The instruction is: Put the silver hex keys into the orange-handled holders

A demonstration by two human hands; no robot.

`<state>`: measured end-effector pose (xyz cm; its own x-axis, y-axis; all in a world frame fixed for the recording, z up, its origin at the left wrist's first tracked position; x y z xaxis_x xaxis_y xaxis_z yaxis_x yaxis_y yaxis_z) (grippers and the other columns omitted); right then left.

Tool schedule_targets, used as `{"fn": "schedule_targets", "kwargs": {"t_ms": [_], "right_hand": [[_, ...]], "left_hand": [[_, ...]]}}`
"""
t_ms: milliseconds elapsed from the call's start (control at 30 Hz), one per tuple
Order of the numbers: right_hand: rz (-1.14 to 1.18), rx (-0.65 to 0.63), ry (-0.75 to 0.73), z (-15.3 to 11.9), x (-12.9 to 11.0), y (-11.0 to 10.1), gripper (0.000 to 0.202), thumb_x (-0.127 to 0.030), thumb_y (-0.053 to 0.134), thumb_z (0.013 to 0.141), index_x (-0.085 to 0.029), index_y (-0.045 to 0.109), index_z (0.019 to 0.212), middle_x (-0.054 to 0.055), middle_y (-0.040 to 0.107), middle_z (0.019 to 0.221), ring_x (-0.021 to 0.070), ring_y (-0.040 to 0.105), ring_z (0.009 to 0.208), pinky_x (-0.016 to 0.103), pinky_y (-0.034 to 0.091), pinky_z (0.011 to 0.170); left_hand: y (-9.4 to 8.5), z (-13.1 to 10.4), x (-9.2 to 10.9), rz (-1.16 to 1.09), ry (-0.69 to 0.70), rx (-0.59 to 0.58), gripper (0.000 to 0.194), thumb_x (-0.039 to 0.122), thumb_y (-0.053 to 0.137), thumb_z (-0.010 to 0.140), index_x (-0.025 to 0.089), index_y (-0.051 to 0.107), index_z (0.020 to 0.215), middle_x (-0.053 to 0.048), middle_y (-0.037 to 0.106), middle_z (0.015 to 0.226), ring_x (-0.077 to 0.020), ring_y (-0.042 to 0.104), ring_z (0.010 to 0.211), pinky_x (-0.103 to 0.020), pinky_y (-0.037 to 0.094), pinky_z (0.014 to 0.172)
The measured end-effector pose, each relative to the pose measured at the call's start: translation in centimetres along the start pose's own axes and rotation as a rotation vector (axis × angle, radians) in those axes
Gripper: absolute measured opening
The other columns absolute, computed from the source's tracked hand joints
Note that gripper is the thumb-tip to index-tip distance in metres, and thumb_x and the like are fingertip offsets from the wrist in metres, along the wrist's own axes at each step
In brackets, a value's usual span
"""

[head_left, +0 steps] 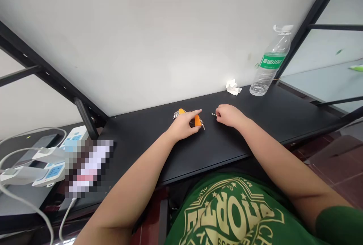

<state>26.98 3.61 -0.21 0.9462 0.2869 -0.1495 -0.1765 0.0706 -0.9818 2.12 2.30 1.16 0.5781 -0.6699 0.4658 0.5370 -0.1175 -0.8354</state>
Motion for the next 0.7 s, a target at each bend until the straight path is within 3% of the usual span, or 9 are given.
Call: {"fn": "schedule_targets", "kwargs": {"t_ms": [167, 400, 700], "right_hand": [[0.114, 0.117, -0.092, -0.3, -0.7, -0.3, 0.009, -0.014, 0.06, 0.086, -0.02, 0.063, 0.081, 0.006, 0.067, 0.093, 0.0191, 0.06, 0.082, 0.03, 0.038, 0.067], [0.422, 0.25, -0.359, -1.0, -3.3, -0.6, 0.012, -0.011, 0.057, 0.087, -0.021, 0.064, 0.088, 0.002, 0.063, 0.085, 0.0159, 0.056, 0.073, 0.029, 0.042, 0.069], [0.331, 0.333, -0.468, -1.4, -3.9, -0.7, 0.021, -0.015, 0.053, 0.099, -0.02, 0.072, 0.094, 0.007, 0.065, 0.095, 0.0165, 0.059, 0.075, 0.03, 0.045, 0.069]], "left_hand": [[0.1, 0.1, -0.2, 0.025, -0.085, 0.038, 0.059, 0.032, 0.075, 0.084, 0.022, 0.063, 0.141, -0.007, 0.071, 0.138, -0.0264, 0.069, 0.124, -0.04, 0.055, 0.109], [0.1, 0.2, -0.3, 0.059, -0.031, 0.064, 0.051, 0.029, 0.075, 0.084, 0.02, 0.067, 0.133, -0.007, 0.075, 0.128, -0.0273, 0.071, 0.118, -0.042, 0.057, 0.105], [-0.1, 0.1, -0.2, 0.08, 0.035, 0.086, 0.05, 0.025, 0.077, 0.082, 0.017, 0.069, 0.13, -0.009, 0.076, 0.125, -0.0275, 0.071, 0.116, -0.043, 0.058, 0.103]]}}
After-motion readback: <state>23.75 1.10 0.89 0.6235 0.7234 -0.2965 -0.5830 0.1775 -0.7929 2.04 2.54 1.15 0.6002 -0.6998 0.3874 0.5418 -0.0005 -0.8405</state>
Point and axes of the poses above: each hand's wrist, its own z-axis towards the middle knuckle, its own y-axis out of the palm, x = y × z, the point moved 3 cm from there along z, towards the middle knuckle
